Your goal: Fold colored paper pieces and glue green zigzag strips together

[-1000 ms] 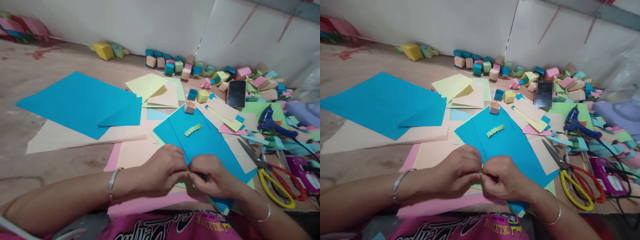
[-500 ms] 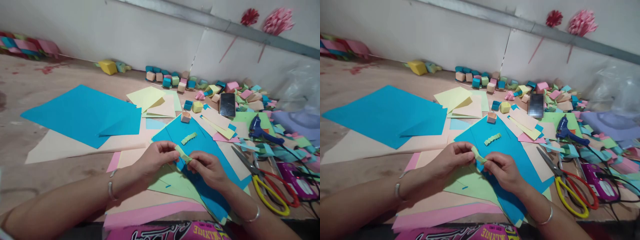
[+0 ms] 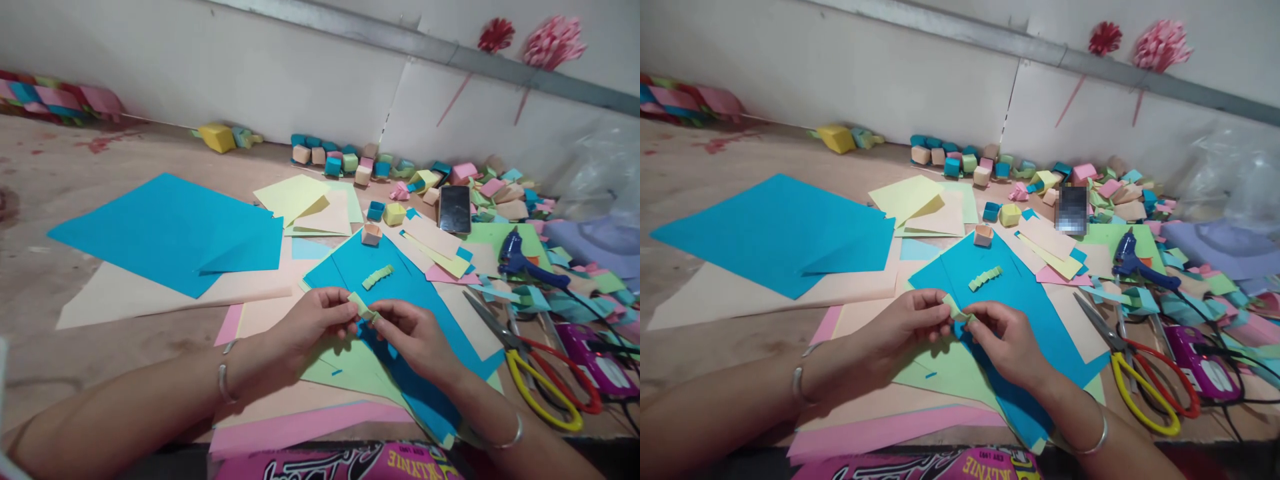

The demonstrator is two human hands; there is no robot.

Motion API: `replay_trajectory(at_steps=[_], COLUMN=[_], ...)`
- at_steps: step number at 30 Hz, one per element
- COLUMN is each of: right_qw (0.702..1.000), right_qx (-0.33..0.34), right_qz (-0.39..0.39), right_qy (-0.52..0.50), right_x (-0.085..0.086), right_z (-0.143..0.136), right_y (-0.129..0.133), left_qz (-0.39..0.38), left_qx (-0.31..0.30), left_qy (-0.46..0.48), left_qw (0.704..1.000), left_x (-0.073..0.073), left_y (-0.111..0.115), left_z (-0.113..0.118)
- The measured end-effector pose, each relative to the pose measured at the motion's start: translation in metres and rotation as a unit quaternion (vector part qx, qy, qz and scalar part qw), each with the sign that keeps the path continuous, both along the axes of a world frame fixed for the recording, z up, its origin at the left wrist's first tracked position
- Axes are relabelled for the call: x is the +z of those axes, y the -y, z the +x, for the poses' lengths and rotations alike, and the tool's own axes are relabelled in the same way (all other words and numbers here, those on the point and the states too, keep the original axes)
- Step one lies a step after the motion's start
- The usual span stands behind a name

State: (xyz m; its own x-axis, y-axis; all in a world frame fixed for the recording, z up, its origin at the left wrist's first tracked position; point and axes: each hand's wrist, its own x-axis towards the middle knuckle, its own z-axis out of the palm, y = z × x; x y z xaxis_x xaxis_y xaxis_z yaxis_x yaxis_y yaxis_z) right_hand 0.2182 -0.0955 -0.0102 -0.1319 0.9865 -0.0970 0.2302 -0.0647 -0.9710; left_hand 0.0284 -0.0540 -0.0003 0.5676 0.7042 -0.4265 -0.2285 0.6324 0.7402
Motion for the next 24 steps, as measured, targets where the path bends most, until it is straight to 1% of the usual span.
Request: replay_trajectory(at_steps=[3, 8, 14, 19, 21, 24], right_qw=[1.000, 1.000, 0.997, 0.996, 0.995, 0.994], right_qx=[0.008, 0.009, 0.008, 0.004, 0.008, 0.012], right_qz=[0.004, 0.005, 0.020, 0.034, 0.044, 0.047], right_qy=[0.004, 0.020, 0.068, 0.086, 0.093, 0.102], right_x=[-0.0005, -0.0012, -0.0002, 0.0012, 0.0012, 0.0004], right_z=[-0.0011, -0.0011, -0.0002, -0.0001, -0.0003, -0.0008], right_y=[-0.0013, -0.0022, -0.0018, -0.0025, -0.0024, -0.0016], left_qz=[-0.016, -0.018, -0.005, -0.015, -0.009, 0.016], left_qx=[-0.008, -0.027, -0.024, -0.020, -0.030, -0.050], left_qy=[-0.007, -0.009, -0.009, -0.010, -0.015, -0.046], left_qw=[1.000, 0.999, 1.000, 1.000, 0.999, 0.998], left_x=[-0.0004, -0.0034, -0.0033, -0.0003, 0.0007, 0.0014], left_y=[0.0013, 0.0015, 0.0013, 0.0046, 0.0059, 0.0066], left_z=[-0.0001, -0.0005, 0.0004, 0.0012, 0.0011, 0.0007])
